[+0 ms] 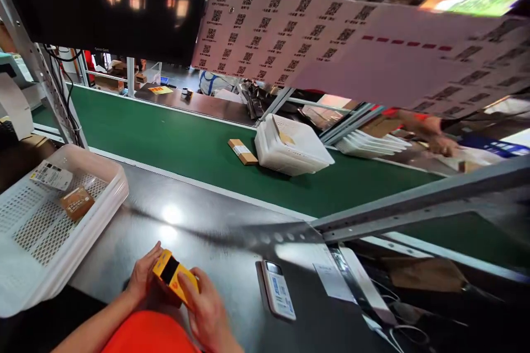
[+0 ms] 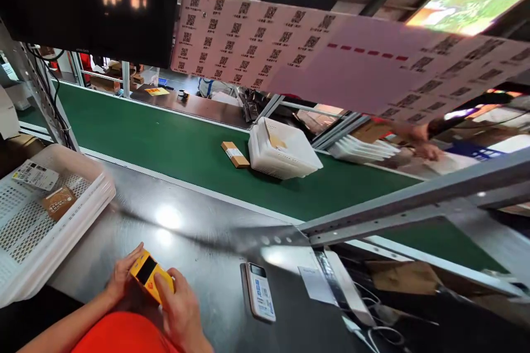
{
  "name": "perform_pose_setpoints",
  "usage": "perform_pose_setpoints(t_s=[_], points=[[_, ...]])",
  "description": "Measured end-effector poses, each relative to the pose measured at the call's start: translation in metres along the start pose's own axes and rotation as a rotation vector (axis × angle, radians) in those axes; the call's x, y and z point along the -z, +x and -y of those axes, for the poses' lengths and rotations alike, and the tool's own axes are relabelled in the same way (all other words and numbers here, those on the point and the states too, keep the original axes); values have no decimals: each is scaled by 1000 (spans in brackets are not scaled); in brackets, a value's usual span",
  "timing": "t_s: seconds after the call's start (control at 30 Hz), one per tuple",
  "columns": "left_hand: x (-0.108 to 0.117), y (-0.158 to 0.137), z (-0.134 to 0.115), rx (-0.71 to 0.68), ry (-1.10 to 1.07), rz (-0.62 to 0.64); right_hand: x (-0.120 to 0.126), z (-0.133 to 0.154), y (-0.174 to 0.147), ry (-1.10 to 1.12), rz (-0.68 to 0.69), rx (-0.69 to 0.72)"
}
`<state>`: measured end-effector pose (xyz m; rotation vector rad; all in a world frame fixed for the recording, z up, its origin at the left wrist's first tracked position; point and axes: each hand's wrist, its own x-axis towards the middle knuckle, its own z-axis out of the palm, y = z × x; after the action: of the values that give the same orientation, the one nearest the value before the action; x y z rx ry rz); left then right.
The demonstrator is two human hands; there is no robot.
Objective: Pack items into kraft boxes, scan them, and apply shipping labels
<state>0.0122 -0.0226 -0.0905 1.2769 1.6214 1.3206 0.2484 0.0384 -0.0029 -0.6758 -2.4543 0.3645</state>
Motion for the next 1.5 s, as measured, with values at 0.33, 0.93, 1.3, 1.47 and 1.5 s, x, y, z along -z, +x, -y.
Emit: perform_pose_setpoints(t_s=[0.33,0.93,1.3,1.47,1.5], points=[[12,0,-54,307,-188,-360,1,-12,-18,52,-21,20],[8,18,-84,821,-341,-96,25,-7,9,-8,277,59],[23,40,-51,580,-85,-163,32,-9,-21,-121,473,-104],[10,66,-46,504,-236,-46,17,-2,-39,-127,354,-174],[5,73,-45,505,-269,-12,15,0,-41,-138,324,-187]])
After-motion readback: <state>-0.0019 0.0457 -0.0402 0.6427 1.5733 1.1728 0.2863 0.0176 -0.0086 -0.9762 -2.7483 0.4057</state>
